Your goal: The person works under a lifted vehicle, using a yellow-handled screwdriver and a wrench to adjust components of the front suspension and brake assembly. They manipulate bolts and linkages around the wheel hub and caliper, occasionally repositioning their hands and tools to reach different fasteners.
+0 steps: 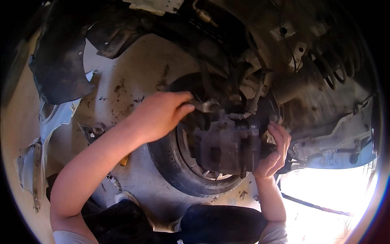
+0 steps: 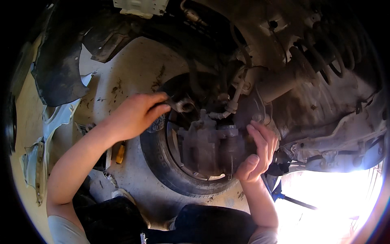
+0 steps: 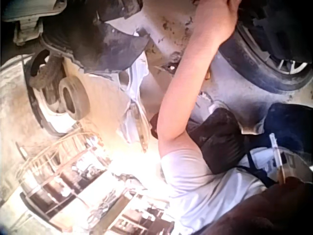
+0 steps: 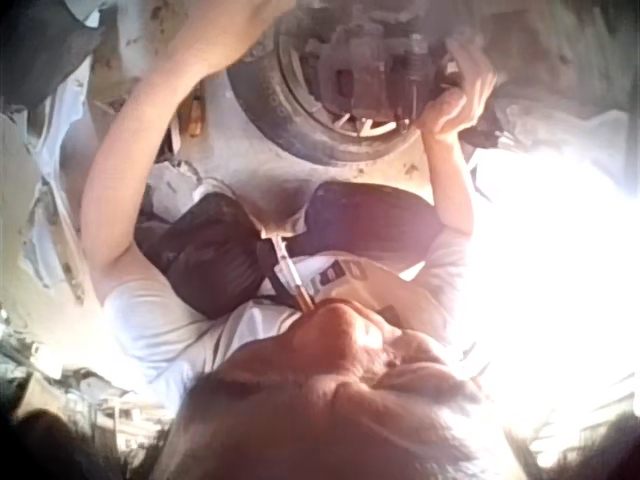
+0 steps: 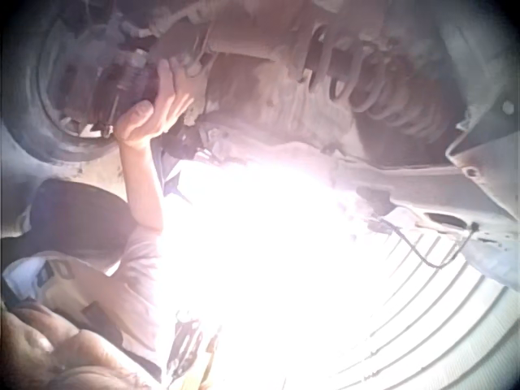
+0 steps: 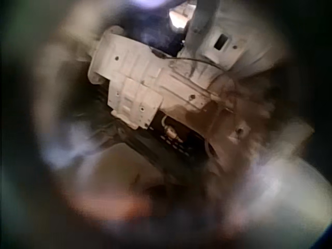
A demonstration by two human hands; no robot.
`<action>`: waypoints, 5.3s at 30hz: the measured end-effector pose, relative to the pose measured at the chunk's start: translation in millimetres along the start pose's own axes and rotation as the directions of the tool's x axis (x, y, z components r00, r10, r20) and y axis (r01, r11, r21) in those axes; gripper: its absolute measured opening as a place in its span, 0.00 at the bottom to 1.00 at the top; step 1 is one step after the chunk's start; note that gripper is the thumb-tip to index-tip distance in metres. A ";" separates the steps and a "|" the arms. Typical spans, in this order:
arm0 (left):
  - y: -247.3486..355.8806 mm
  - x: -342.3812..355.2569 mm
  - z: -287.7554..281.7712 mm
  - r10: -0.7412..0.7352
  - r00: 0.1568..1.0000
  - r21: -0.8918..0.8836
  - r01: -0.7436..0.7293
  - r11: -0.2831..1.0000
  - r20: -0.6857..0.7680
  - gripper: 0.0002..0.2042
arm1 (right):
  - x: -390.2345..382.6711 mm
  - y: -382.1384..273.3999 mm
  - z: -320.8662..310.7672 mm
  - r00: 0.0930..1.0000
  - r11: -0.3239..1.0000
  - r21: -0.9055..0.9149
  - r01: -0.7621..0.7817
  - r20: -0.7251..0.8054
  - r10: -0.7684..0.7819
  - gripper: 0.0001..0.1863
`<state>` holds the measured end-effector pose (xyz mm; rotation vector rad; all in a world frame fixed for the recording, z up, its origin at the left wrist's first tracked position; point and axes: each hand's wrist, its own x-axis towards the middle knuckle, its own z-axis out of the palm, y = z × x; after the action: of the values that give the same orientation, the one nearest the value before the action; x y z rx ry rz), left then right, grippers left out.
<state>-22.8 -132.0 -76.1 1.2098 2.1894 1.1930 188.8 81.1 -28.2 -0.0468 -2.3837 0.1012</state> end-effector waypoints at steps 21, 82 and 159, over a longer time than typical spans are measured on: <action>101.9 28.1 15.1 0.357 0.929 0.501 -0.354 0.790 0.094 0.05 | 5.3 2.4 0.8 1.000 1.000 0.008 -0.023 0.004 0.023 0.35; -188.9 -98.6 134.8 -0.841 0.428 -0.077 0.900 0.428 0.332 0.15 | 11.5 -3.6 -24.5 1.000 0.988 0.152 -0.011 -0.021 0.014 0.15; -122.7 74.9 140.0 -0.006 0.942 0.310 0.117 0.944 -0.336 0.27 | -9.1 57.7 -9.7 0.833 0.873 -0.089 -0.480 -0.360 0.421 0.34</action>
<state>-36.9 -34.1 -250.7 1.1112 2.7435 1.1021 202.4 138.6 -32.4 -0.6683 -1.9933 0.0963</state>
